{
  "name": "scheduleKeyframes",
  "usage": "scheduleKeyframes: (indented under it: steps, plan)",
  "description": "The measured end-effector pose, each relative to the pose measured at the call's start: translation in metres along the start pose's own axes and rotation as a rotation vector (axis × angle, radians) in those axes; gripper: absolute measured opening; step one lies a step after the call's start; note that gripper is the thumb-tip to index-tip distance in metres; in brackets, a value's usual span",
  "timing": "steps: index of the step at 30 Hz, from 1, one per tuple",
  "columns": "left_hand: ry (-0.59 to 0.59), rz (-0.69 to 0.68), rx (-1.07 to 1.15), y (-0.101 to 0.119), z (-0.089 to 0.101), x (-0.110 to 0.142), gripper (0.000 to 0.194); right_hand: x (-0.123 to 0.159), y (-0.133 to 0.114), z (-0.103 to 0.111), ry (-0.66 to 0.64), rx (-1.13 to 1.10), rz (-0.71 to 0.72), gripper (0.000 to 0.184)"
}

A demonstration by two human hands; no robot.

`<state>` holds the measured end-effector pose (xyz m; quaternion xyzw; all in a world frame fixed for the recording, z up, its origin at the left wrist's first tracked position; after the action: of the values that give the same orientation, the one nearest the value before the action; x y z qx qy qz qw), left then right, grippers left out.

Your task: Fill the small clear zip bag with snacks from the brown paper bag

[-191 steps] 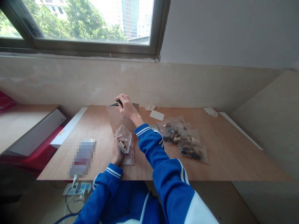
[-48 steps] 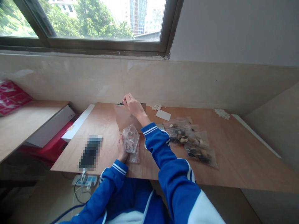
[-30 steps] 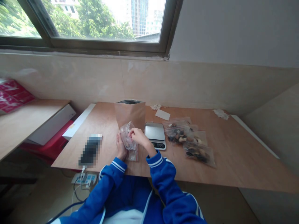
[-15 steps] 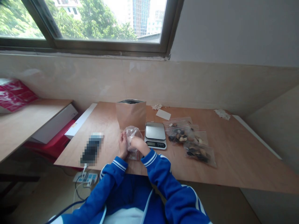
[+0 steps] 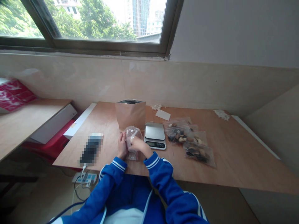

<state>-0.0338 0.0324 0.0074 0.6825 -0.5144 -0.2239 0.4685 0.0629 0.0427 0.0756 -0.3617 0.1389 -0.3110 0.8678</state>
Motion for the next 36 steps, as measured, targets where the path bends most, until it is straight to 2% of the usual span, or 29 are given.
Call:
scheduleKeyframes:
  steps: [3, 7, 9, 11, 13, 16, 22, 26, 29, 32, 34, 36]
  plan:
    - [-0.004, 0.020, 0.019, -0.002, 0.001, -0.001, 0.039, 0.003, -0.003, 0.010, -0.052, 0.016, -0.008, 0.013]
    - [0.013, 0.019, 0.031, -0.005, 0.002, -0.003, 0.040, 0.005, -0.004, 0.018, 0.059, 0.022, -0.009, 0.005]
    - [0.018, 0.013, 0.036, -0.005, 0.003, -0.004, 0.041, 0.005, -0.002, 0.016, 0.107, -0.047, 0.017, 0.005]
    - [-0.003, 0.041, 0.043, -0.005, 0.001, -0.003, 0.046, 0.005, 0.001, 0.015, 0.195, -0.177, 0.044, 0.009]
    - [-0.025, 0.087, 0.036, -0.005, 0.000, -0.001, 0.051, 0.005, 0.008, 0.017, 0.347, -0.296, 0.019, 0.013]
    - [-0.044, 0.049, -0.046, 0.001, -0.003, 0.005, 0.045, 0.009, 0.017, 0.023, 0.532, -0.373, -0.069, 0.018]
    - [-0.115, -0.136, -0.216, 0.020, -0.012, 0.016, 0.028, 0.021, 0.012, 0.032, 0.541, -0.374, -0.031, 0.020]
    - [-0.114, -0.140, -0.243, 0.026, -0.017, 0.018, 0.029, 0.028, 0.010, 0.040, 0.532, -0.366, 0.007, 0.017]
    - [-0.043, -0.083, -0.179, 0.029, -0.014, 0.018, 0.030, 0.039, 0.011, 0.049, 0.567, -0.310, -0.034, 0.017]
    - [0.059, 0.010, -0.086, 0.032, -0.002, 0.020, 0.033, 0.051, 0.006, 0.064, 0.515, -0.372, -0.020, 0.017]
    - [0.118, 0.071, -0.038, 0.032, 0.010, 0.025, 0.032, 0.053, -0.003, 0.083, 0.496, -0.430, 0.052, 0.019]
    - [0.190, 0.116, 0.000, 0.031, 0.022, 0.032, 0.029, 0.046, -0.012, 0.112, 0.589, -0.432, 0.134, 0.021]
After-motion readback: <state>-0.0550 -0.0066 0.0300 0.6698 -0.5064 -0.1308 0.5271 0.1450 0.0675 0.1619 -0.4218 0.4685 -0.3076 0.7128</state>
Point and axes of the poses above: each hand's wrist, its own x-axis away from the middle knuckle, its own z-axis out of the back of the hand, y = z × x, the point moved 4 cm from there along -x, towards the middle knuckle, and after that the axes turned 9 degrees about z, right-handed, at the moved point
